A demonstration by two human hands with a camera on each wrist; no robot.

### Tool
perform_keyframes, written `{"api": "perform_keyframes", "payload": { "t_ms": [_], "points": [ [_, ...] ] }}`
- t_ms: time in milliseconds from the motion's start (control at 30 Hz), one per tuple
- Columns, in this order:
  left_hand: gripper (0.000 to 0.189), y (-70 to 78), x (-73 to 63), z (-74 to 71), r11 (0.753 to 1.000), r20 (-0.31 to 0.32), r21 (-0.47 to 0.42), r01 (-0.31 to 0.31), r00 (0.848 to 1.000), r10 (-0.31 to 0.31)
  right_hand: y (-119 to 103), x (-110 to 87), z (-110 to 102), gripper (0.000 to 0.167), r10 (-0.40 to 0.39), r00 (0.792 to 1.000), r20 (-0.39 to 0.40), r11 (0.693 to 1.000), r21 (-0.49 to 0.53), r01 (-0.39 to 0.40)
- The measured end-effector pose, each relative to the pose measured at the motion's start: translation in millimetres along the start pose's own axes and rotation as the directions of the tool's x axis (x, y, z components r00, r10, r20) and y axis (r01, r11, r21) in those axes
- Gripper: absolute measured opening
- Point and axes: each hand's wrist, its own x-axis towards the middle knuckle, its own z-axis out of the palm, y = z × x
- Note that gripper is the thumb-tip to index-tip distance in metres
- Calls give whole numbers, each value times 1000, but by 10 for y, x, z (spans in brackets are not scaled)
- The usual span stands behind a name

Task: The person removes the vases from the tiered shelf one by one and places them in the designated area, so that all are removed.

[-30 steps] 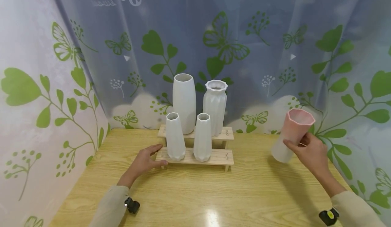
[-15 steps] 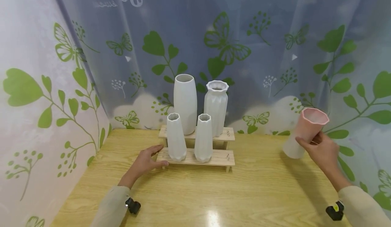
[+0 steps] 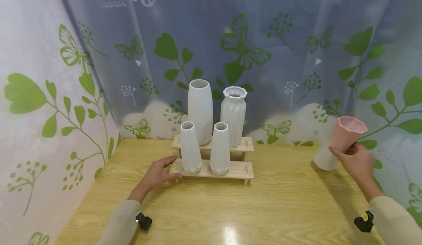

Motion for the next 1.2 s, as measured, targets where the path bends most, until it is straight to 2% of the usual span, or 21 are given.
{"api": "perform_keyframes", "payload": {
  "t_ms": [200, 700, 1000, 1200],
  "points": [
    [90, 0, 9, -6, 1000, 0, -1, -15, 1000, 15, 56, 39, 6, 57, 20, 1000, 19, 1000, 19, -20],
    [90, 18, 8, -22, 1000, 9, 0, -14, 1000, 14, 175, 83, 86, 59, 58, 998, 23, 997, -50, -56],
    [91, 31, 18, -21, 1000, 11, 3, -13, 1000, 13, 257, 81, 110, 56, 52, 998, 40, 996, -72, -49],
    [91, 29, 13, -20, 1000, 13, -9, -14, 1000, 14, 294, 68, 102, 54, 81, 996, 41, 992, -98, -77]
  ]
}}
